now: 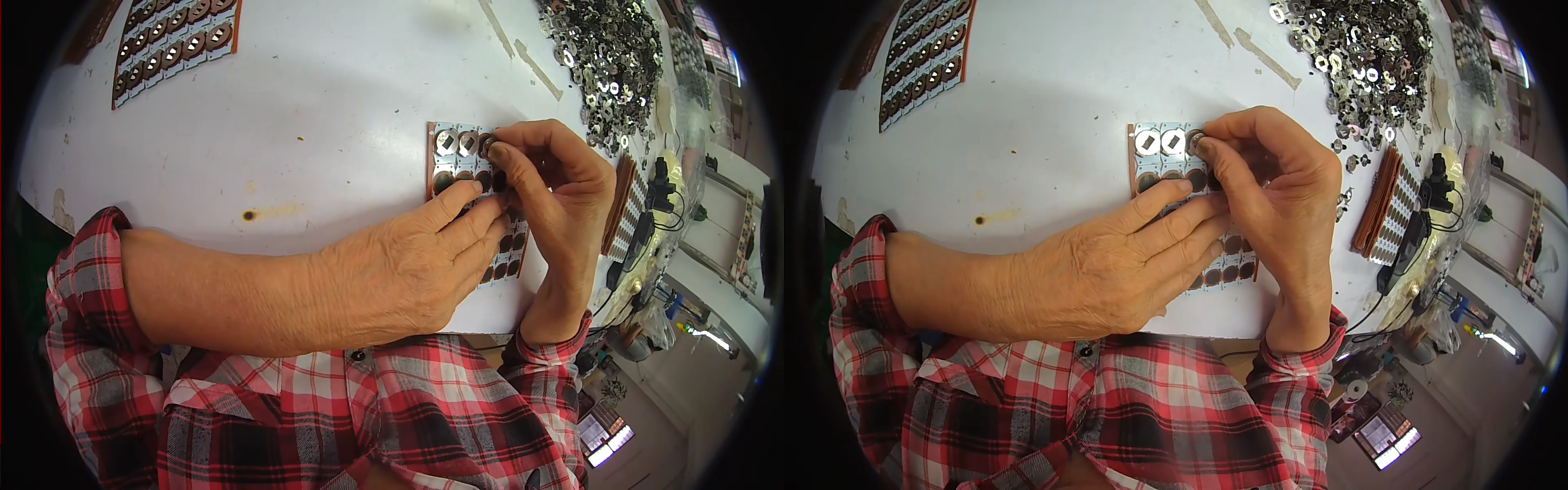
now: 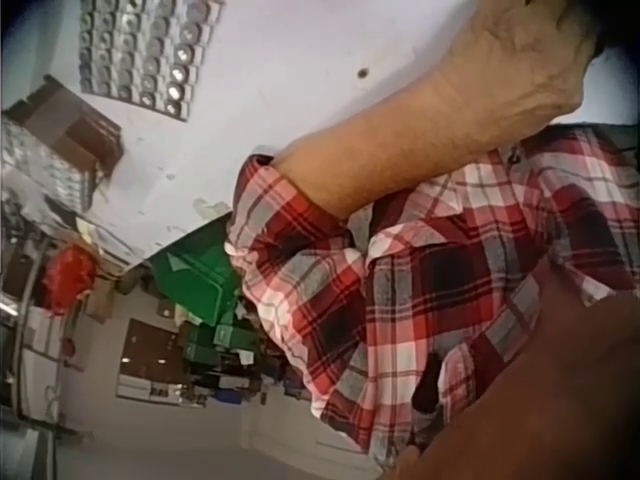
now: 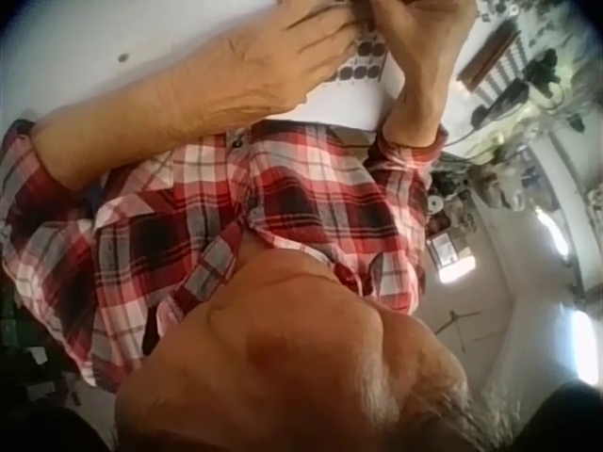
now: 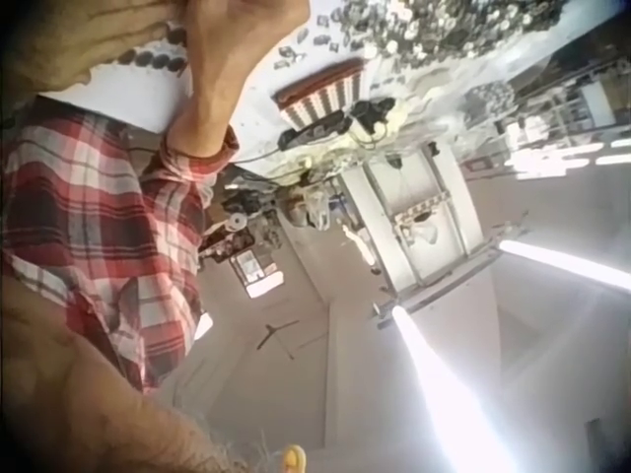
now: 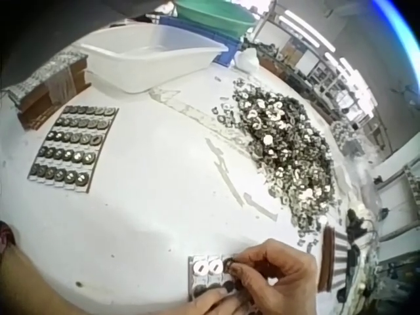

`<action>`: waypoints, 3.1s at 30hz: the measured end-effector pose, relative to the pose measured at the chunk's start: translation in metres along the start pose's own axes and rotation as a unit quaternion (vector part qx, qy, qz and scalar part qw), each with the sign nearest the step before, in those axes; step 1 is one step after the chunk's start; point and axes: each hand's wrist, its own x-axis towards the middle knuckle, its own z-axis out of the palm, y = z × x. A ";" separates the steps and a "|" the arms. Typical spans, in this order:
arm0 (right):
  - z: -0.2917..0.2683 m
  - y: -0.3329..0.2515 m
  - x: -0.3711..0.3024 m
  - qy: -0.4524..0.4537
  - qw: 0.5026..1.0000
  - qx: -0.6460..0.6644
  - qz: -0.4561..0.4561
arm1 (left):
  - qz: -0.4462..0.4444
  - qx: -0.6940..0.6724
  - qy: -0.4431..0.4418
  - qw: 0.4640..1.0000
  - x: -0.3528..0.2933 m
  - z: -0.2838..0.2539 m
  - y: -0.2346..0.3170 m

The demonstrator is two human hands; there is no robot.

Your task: Manually placing small metal components into a grid-patterned board at a factory workbench.

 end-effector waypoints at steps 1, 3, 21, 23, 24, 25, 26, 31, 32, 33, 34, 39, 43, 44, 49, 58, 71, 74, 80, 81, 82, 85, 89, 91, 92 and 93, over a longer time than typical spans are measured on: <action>0.000 0.002 0.001 -0.003 1.000 -0.002 -0.010 | -0.002 -0.001 0.009 1.000 0.000 0.001 0.001; 0.000 0.004 0.003 -0.007 1.000 -0.003 -0.022 | -0.005 0.001 0.017 1.000 -0.001 0.001 0.000; -0.057 0.037 0.029 0.202 0.946 -0.241 -0.074 | 0.003 -0.033 -0.018 0.999 0.002 -0.005 -0.002; -0.066 0.053 0.037 0.213 0.923 -0.308 -0.085 | 0.001 -0.031 -0.023 0.999 0.004 -0.004 -0.001; -0.068 0.057 0.037 0.221 0.896 -0.374 -0.096 | 0.002 -0.033 -0.020 0.999 0.003 -0.004 -0.001; -0.069 0.059 0.036 0.222 0.895 -0.375 -0.095 | 0.002 -0.035 -0.019 0.999 0.003 -0.004 -0.002; -0.067 0.055 0.036 0.202 0.921 -0.324 -0.075 | 0.001 -0.034 -0.019 0.999 0.003 -0.004 -0.002; -0.050 0.043 0.033 0.142 0.977 -0.151 -0.049 | 0.006 -0.021 -0.023 1.000 0.003 -0.004 -0.002; -0.047 0.040 0.032 0.141 0.983 -0.104 -0.046 | 0.002 -0.021 -0.025 0.999 0.003 -0.004 -0.003; -0.046 0.038 0.030 0.138 0.984 -0.101 -0.045 | 0.003 -0.021 -0.025 0.999 0.003 -0.004 -0.003; -0.046 0.037 0.028 0.120 0.988 -0.090 -0.047 | 0.004 -0.021 -0.024 0.999 0.003 -0.004 -0.003; -0.042 0.032 0.027 0.095 0.995 -0.006 -0.024 | -0.005 -0.032 -0.009 0.999 0.002 -0.002 -0.003; -0.031 0.017 0.022 0.097 0.994 0.004 -0.041 | -0.001 -0.030 0.004 1.000 0.002 0.000 -0.002; -0.030 0.017 0.021 0.090 0.995 0.023 -0.046 | -0.003 -0.030 0.003 1.000 0.002 0.000 -0.002; -0.023 -0.001 0.008 -0.027 0.991 0.126 0.040 | 0.000 -0.029 -0.001 1.000 0.002 0.000 -0.003; -0.017 0.003 0.009 -0.048 0.998 0.047 0.019 | -0.009 -0.034 0.003 0.999 0.000 0.000 -0.001; -0.008 0.008 -0.001 0.038 0.994 0.104 0.014 | 0.002 -0.007 -0.006 1.000 -0.001 -0.005 0.000; -0.015 0.010 -0.001 -0.015 0.999 0.044 0.005 | -0.003 -0.019 0.000 1.000 0.000 -0.003 -0.001; -0.010 0.013 0.000 -0.014 0.999 0.038 -0.015 | -0.005 -0.018 -0.001 1.000 0.000 -0.003 0.000; -0.005 0.018 -0.002 0.018 0.998 0.053 -0.033 | -0.006 -0.023 0.000 1.000 0.001 -0.002 0.000; -0.003 0.020 -0.003 0.050 0.995 0.068 -0.051 | -0.008 -0.029 0.002 1.000 0.001 -0.001 0.000; -0.006 0.015 -0.007 0.032 0.999 0.020 -0.018 | -0.002 -0.042 0.005 0.999 0.001 -0.001 -0.002; -0.007 0.019 -0.004 0.017 0.999 0.022 -0.034 | -0.008 -0.048 0.010 0.999 0.004 0.001 -0.002; -0.011 0.018 -0.002 0.002 0.999 -0.003 -0.038 | -0.017 -0.057 0.002 0.998 0.005 0.002 0.000; -0.013 0.017 -0.001 -0.015 0.999 -0.027 -0.045 | -0.014 -0.056 0.003 0.998 0.006 0.002 0.000; -0.013 0.016 -0.001 -0.013 0.999 -0.028 -0.045 | -0.017 -0.062 0.001 0.998 0.005 0.001 0.001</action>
